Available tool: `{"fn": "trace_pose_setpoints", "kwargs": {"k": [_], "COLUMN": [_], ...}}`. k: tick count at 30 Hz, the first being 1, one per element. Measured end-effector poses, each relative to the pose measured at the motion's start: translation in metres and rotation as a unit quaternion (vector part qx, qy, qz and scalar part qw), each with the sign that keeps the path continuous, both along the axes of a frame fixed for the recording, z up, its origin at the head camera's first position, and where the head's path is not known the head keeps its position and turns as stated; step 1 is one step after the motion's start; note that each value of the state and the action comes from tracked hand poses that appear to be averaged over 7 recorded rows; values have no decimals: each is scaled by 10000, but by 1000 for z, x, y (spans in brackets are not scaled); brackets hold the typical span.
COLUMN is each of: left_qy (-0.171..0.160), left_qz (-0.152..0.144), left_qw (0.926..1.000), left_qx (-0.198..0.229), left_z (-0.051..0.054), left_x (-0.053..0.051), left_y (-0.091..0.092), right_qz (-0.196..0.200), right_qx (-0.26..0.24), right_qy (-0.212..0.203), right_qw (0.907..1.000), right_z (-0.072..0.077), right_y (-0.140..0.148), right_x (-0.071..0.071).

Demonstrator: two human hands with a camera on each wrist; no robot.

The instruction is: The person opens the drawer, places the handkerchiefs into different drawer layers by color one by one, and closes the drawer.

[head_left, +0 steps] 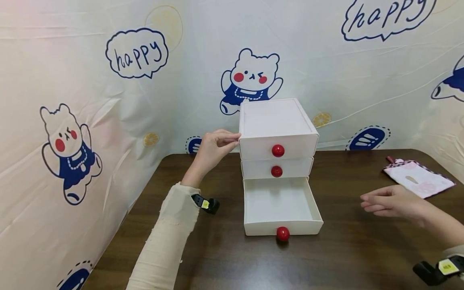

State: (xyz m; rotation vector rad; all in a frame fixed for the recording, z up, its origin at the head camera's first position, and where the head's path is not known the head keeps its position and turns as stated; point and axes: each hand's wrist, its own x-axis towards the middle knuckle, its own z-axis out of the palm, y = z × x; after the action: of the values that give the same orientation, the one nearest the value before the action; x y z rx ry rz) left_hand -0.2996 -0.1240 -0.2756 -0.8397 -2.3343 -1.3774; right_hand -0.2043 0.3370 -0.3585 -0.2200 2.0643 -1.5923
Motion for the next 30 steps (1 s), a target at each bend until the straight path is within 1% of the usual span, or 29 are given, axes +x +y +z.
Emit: {"fn": "trace_pose_setpoints", "kwargs": {"k": [5, 6, 12, 17, 21, 22, 24, 28, 29, 30], "left_qy": [-6, 1, 1, -157, -229, -243, -239, -211, -191, -184], "left_qz": [5, 6, -40, -31, 5, 15, 35, 80, 92, 102], "left_qw": [10000, 10000, 10000, 9999, 9997, 9997, 9997, 9997, 9997, 9996], "left_qx": [-28, -31, -1, 7, -16, -24, -61, -134, -158, -163], "left_z": [0, 1, 1, -2, -2, -1, 5, 17, 19, 20], "left_x": [0, 1, 2, 4, 6, 8, 16, 32, 35, 36], "left_y": [0, 0, 0, -1, -1, 0, 2, 5, 5, 5], "right_qz": [282, 276, 107, 116, 10, -42, -130, -352, -427, -482], "right_qx": [-752, -810, -924, -1019, -1088, -1101, -1140, -1053, -1015, -1026], "right_qy": [-228, -235, -189, -275, -359, -374, -394, -409, -405, -415], "right_qw": [9965, 9961, 9955, 9943, 9934, 9932, 9926, 9930, 9931, 9927], "right_z": [1, 1, -5, -10, -11, -10, -10, -8, -8, -8], "right_y": [13, 15, 30, 46, 59, 62, 68, 77, 78, 80], "right_x": [-4, -5, -10, -14, -16, -16, -17, -18, -18, -18]}}
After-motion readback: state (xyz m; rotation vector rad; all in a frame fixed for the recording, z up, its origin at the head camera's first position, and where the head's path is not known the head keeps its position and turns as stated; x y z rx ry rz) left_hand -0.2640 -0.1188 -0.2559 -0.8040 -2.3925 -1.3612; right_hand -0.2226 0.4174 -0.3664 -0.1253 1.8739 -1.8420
